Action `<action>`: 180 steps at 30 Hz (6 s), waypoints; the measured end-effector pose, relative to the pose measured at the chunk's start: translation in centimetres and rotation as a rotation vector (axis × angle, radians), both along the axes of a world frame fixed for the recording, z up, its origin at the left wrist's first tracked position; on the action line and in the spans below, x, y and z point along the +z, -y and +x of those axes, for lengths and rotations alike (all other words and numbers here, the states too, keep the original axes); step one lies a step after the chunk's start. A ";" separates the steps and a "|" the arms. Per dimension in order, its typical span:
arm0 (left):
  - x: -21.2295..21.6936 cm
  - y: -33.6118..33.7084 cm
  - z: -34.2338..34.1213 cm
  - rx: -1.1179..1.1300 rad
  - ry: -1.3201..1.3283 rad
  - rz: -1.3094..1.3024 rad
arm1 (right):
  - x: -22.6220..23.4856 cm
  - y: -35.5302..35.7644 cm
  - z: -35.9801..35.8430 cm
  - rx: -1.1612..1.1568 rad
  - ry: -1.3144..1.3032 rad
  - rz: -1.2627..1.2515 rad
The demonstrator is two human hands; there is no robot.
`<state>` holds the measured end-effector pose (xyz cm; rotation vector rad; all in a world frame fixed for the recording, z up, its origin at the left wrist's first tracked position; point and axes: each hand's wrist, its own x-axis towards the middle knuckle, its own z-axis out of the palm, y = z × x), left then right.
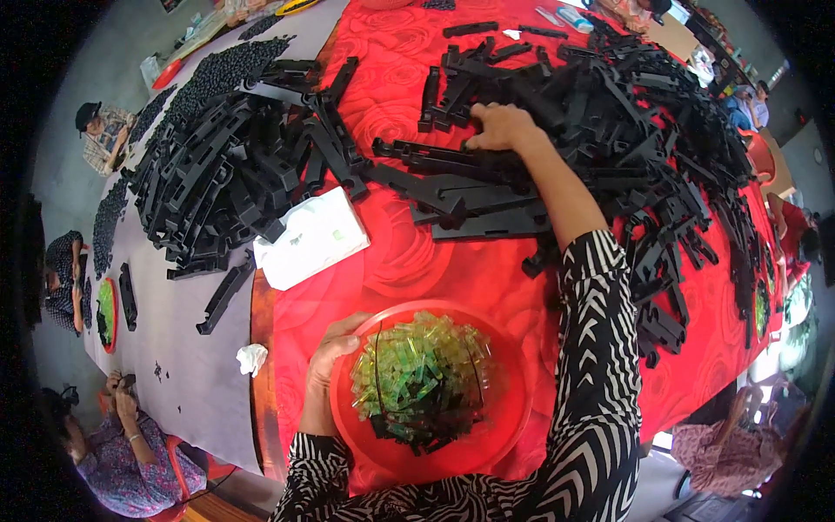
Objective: The person assembles toy gun parts by hand, fitting small plastic parts into plastic housings.
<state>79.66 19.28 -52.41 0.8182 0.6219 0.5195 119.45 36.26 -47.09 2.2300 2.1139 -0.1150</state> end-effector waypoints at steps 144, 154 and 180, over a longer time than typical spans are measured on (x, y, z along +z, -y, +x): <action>-1.7 19.5 -17.5 -0.087 -1.267 1.586 | -10.1 54.6 -23.5 -0.129 -0.295 0.450; 0.9 19.1 -12.2 0.413 -0.839 1.100 | -7.5 53.0 -22.1 -0.238 -0.589 0.622; -0.9 20.0 -10.0 0.421 -0.240 0.372 | -8.3 47.4 -25.7 -0.424 -1.412 0.603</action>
